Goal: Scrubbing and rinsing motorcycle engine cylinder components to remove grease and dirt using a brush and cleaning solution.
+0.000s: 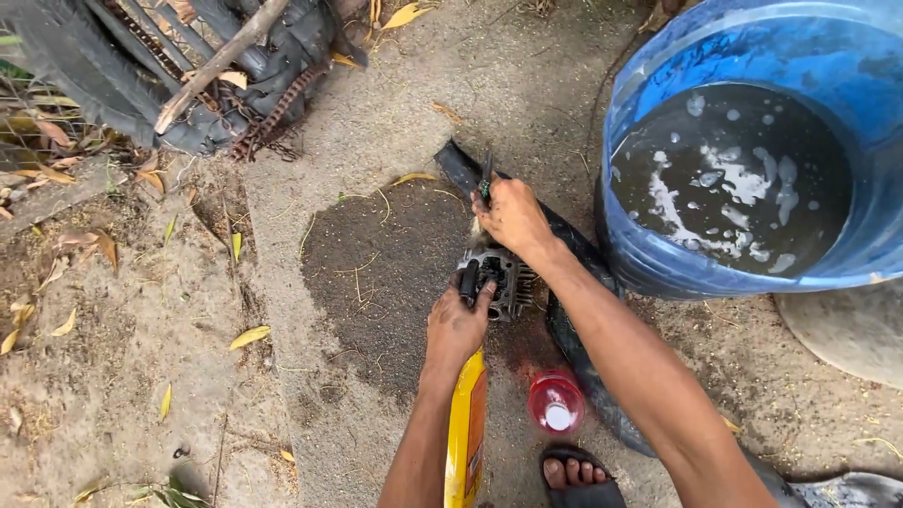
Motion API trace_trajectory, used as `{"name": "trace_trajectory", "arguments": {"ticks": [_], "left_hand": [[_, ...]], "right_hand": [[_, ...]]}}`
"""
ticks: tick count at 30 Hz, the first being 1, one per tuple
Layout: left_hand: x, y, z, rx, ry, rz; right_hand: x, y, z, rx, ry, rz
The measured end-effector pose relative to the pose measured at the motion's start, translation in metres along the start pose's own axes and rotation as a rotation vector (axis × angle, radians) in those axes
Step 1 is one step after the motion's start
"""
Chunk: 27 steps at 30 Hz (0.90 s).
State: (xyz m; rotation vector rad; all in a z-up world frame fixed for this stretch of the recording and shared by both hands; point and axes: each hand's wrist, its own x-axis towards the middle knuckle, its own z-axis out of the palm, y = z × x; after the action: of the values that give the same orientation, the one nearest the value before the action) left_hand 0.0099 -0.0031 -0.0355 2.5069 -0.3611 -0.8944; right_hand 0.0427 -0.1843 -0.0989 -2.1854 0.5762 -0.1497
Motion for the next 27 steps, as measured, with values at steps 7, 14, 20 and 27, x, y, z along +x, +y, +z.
{"name": "trace_trajectory", "arguments": {"ticks": [7, 14, 20, 27], "left_hand": [[-0.022, 0.006, -0.012, -0.032, 0.051, 0.001], [-0.059, 0.025, -0.025, -0.189, -0.078, -0.045], [-0.074, 0.045, -0.020, -0.163, -0.143, 0.016], [-0.060, 0.040, -0.007, -0.051, -0.139, 0.035]], "right_hand": [[0.025, 0.015, 0.023, -0.151, -0.059, -0.082], [-0.009, 0.000, -0.011, -0.011, 0.015, -0.019], [-0.081, 0.047, -0.033, 0.203, 0.165, 0.036], [-0.131, 0.034, -0.025, 0.354, 0.287, 0.189]]}}
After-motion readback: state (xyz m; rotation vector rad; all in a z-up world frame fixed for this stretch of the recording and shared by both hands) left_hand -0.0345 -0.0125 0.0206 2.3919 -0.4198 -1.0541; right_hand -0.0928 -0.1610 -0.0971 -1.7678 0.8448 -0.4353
